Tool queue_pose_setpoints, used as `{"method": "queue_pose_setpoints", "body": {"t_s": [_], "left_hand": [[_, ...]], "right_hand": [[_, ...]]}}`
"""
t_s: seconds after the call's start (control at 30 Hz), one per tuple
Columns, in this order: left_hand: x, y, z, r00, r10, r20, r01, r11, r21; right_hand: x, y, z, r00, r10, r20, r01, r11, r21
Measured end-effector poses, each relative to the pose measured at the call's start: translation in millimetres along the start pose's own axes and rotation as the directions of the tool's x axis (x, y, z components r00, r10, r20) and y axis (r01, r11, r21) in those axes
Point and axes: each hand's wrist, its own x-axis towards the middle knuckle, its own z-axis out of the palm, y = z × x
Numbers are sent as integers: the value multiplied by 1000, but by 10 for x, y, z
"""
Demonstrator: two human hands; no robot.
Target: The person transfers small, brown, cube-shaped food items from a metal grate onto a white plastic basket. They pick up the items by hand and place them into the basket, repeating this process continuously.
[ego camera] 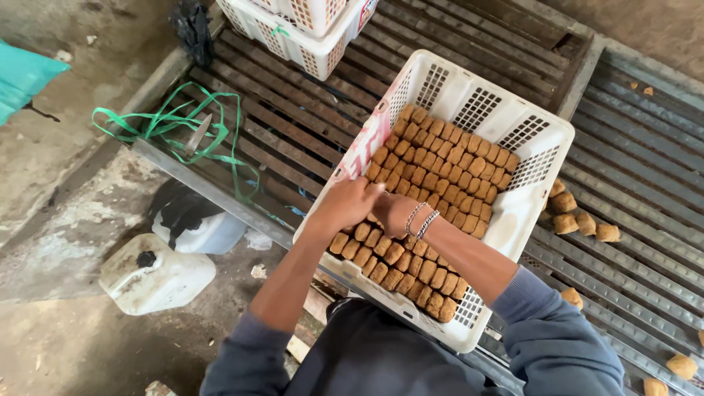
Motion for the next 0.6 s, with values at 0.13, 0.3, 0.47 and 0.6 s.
{"method": "queue_pose_setpoints", "body": {"t_s": [0.13,0.3,0.47,0.6], "left_hand": [[318,61,131,968,-132,216,117,990,79],[345,-42,189,946,-157,284,158,987,21],[377,-32,176,998,-26,65,18,991,132],[238,-9,210,985,-43,167,8,978,207]], "right_hand": [[-192,105,-44,999,28,40,-34,989,146],[-220,218,14,965,227,-135,-180,940,290],[13,95,132,925,172,-338,-38,929,369],[-138,44,244,941,280,-188,-177,884,432]]}}
